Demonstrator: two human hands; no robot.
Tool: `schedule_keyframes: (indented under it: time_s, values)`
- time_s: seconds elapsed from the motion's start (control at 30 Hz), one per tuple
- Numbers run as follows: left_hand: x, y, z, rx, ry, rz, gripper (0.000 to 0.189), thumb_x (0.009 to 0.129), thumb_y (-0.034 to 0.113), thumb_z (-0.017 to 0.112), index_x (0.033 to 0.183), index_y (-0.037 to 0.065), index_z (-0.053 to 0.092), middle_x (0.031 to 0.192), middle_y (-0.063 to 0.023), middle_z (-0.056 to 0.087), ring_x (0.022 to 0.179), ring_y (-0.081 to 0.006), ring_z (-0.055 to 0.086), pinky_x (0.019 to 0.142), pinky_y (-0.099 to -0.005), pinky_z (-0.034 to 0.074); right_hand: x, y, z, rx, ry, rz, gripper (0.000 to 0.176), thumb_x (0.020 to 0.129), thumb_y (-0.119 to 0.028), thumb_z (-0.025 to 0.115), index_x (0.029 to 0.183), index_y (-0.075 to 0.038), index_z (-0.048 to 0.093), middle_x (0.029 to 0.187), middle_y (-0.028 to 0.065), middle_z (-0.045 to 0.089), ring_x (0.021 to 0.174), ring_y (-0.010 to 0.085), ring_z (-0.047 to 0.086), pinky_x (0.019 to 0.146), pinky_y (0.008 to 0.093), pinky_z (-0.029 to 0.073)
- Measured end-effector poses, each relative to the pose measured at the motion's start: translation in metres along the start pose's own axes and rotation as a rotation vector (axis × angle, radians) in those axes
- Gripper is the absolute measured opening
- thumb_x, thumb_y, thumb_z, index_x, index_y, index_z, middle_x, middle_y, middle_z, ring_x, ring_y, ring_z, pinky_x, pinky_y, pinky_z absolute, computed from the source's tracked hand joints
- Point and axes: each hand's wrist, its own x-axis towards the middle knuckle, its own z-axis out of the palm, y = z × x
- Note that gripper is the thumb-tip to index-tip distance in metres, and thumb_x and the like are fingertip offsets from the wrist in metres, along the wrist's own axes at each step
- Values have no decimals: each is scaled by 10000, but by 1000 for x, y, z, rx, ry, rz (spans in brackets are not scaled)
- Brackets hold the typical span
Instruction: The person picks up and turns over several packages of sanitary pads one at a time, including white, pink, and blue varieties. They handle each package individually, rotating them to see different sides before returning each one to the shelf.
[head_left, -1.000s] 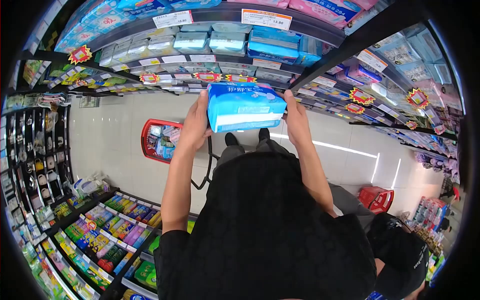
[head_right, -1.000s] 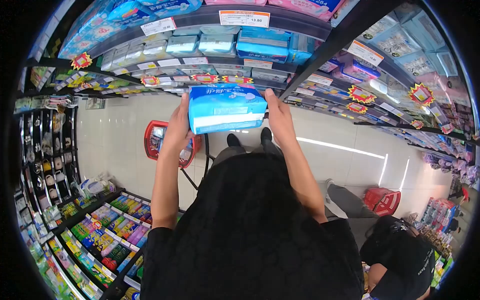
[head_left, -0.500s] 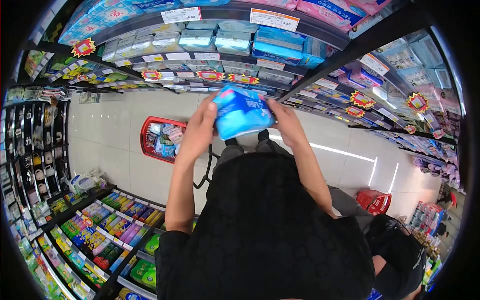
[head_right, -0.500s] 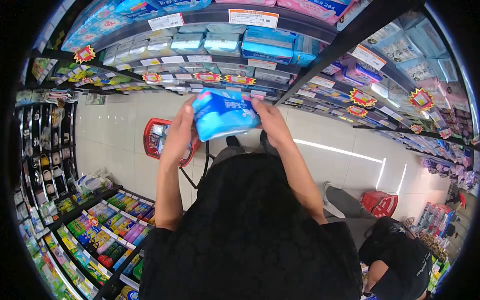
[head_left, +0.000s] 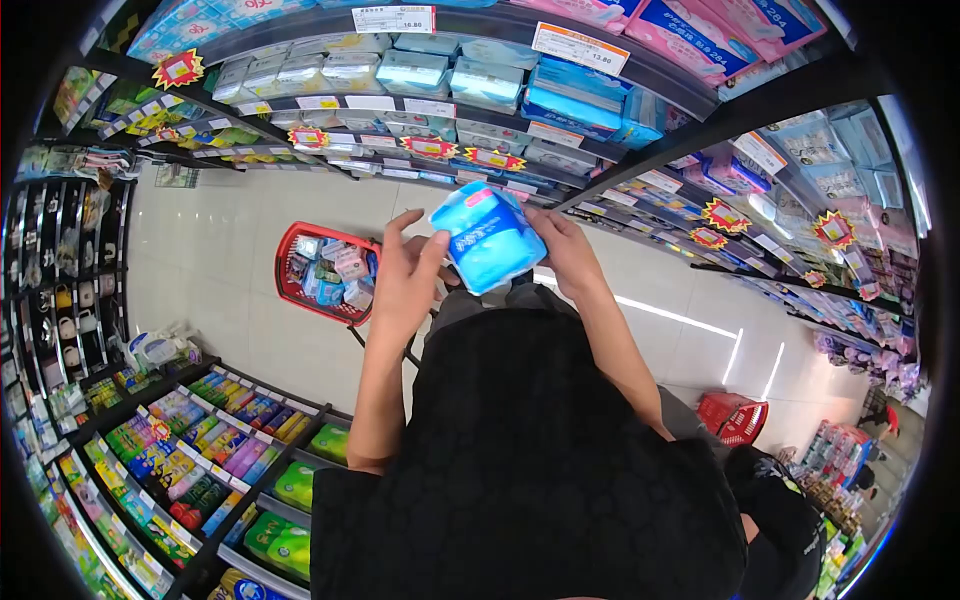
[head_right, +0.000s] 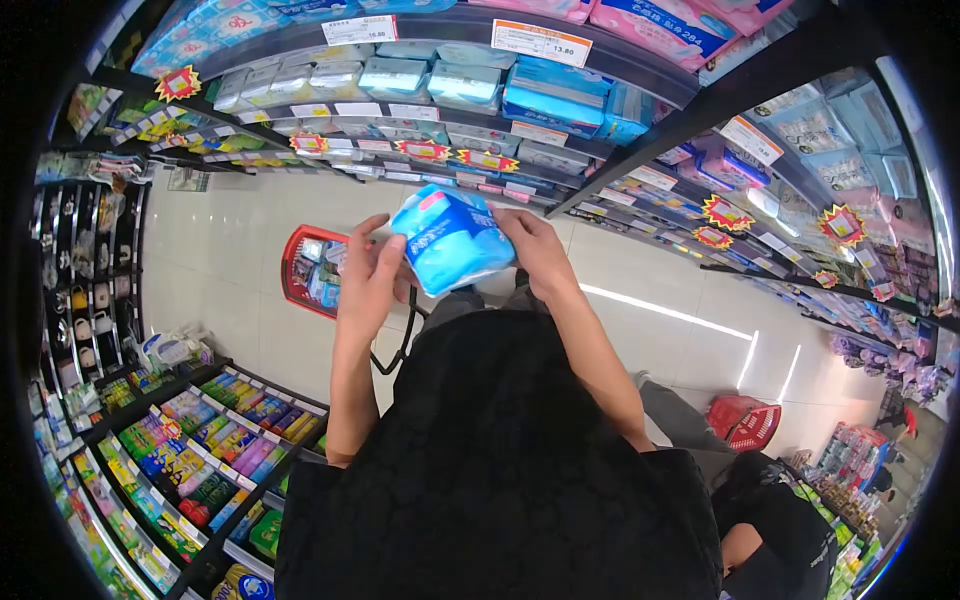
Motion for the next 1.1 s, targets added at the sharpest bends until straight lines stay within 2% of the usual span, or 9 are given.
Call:
schedule_keyframes:
  time_s: [0.17, 0.3, 0.43, 0.6, 0.7, 0.77, 0.83, 1.03, 1.1]
  values:
    - [-4, -20, -18, -14, 92, -43, 332, 992, 274, 476, 1157, -13, 493, 772, -53, 570, 609, -101, 554, 494, -239, 476, -2, -3, 4, -91, -27, -292, 328, 896, -145, 632, 1180, 18, 608, 962, 50, 652, 870, 116, 597, 805, 271, 475]
    - [-9, -2, -25, 332, -29, -178, 618, 867, 333, 664, 1323, -2, 416, 1053, -131, 615, 993, -215, 608, 845, -332, 488, -6, -13, 13, -301, -28, -451, 316, 866, -37, 635, 1173, 34, 611, 1029, 54, 648, 933, 140, 595, 848, 285, 469]
    - [-2, -32, -37, 381, -43, 228, 752, 734, 135, 796, 1341, -16, 377, 1193, -149, 562, 1124, -239, 552, 947, -362, 440, -23, -31, 19, -162, -148, -658, 295, 857, -6, 613, 1150, 7, 636, 1161, 132, 633, 1098, 213, 581, 933, 332, 468]
    - [27, -98, -51, -643, -44, 83, 638, 713, -13, 696, 1303, 40, 461, 1228, -113, 559, 1143, -276, 539, 979, -412, 432, -71, -53, 36, -586, -191, -1110, 252, 850, 36, 566, 1082, 15, 662, 1205, 178, 608, 1099, 265, 592, 918, 326, 472]
    - [30, -113, -53, -1236, -234, 30, 627, 769, 312, 677, 1295, 41, 469, 1233, -136, 549, 1155, -312, 525, 1043, -430, 377, -78, -56, 36, -468, -127, -1115, 231, 857, 35, 558, 1061, 16, 663, 1133, 165, 640, 1022, 257, 625, 875, 324, 485]
    - [39, -88, -41, -1362, -573, 98, 611, 863, 430, 524, 1230, -55, 474, 792, -124, 584, 657, -204, 548, 646, -298, 452, -66, -54, 18, -562, -37, -1043, 218, 866, 27, 557, 1056, 15, 663, 1072, 151, 660, 957, 234, 645, 841, 309, 492]
    - [43, -92, -41, -1454, -696, 103, 573, 906, 394, 491, 1220, -84, 464, 615, -74, 503, 479, -147, 433, 498, -280, 342, -59, -49, 12, -534, -32, -891, 219, 877, 18, 553, 1068, 16, 658, 1023, 137, 667, 923, 207, 646, 823, 296, 490]
    - [49, -68, -38, -1439, -888, 245, 486, 956, 344, 447, 1224, -60, 473, 653, -73, 528, 542, -134, 478, 537, -265, 376, -44, -29, -1, -496, -71, -658, 218, 907, -31, 556, 1100, 17, 643, 963, 114, 679, 888, 170, 651, 812, 279, 488]
    - [45, -72, -39, -1340, -322, 17, 466, 956, 350, 462, 1225, -29, 483, 765, -83, 564, 675, -157, 529, 613, -282, 428, -39, -25, -8, -476, -37, -628, 217, 911, -43, 562, 1102, 19, 642, 961, 113, 682, 891, 163, 652, 819, 277, 488]
